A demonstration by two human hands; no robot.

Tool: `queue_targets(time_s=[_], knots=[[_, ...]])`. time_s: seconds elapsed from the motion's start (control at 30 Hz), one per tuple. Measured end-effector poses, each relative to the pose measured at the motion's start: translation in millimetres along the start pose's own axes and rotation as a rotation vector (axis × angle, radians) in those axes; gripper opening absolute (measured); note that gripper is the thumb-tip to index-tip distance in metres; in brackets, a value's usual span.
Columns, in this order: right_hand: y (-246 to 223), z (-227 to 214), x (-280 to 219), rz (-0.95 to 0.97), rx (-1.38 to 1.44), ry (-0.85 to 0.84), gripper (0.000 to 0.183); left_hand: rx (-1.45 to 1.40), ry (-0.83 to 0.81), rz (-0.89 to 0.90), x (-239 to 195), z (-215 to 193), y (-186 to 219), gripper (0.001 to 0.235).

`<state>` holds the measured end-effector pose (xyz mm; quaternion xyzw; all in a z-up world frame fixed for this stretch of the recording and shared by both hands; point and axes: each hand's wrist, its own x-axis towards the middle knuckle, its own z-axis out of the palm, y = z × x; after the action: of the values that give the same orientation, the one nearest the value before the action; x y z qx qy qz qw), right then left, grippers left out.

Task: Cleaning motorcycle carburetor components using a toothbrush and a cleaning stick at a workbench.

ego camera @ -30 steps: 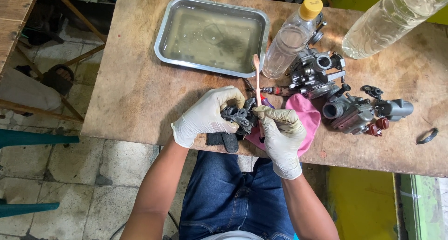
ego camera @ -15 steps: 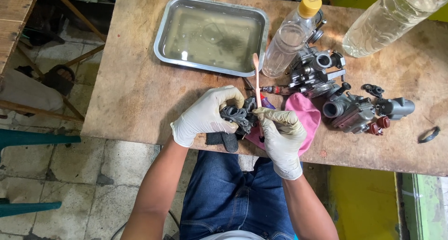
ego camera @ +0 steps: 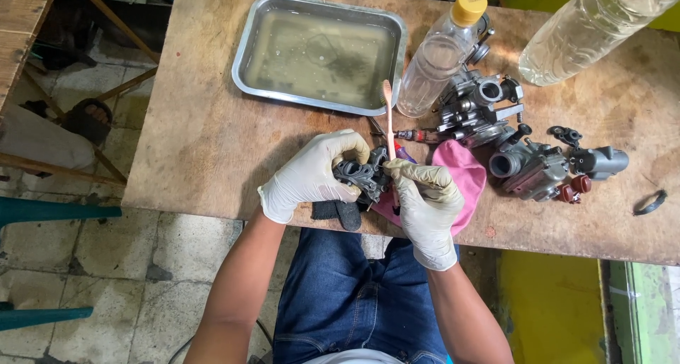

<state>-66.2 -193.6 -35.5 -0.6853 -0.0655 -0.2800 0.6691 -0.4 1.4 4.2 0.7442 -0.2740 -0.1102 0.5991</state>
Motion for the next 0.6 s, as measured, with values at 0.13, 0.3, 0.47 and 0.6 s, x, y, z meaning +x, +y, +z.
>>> queue_targets(time_s=[0.13,0.3,0.47,0.6], knots=[[-8,-1,0,0.022,-0.001,-0.032,0.014,-0.011,-0.003,0.0,0,0,-4,0.042],[-16,-1,0,0.071,0.082,-0.004,0.015,0.028,-0.022,0.02,-2,-4,-2,0.042],[-18,-2,-4,0.087,0.115,0.017,0.014,0.069,-0.058,0.034,-8,-10,-9,0.041],[-23,-2,-4,0.128,0.19,0.028,0.014,0.052,-0.087,0.032,-9,-10,-24,0.034]])
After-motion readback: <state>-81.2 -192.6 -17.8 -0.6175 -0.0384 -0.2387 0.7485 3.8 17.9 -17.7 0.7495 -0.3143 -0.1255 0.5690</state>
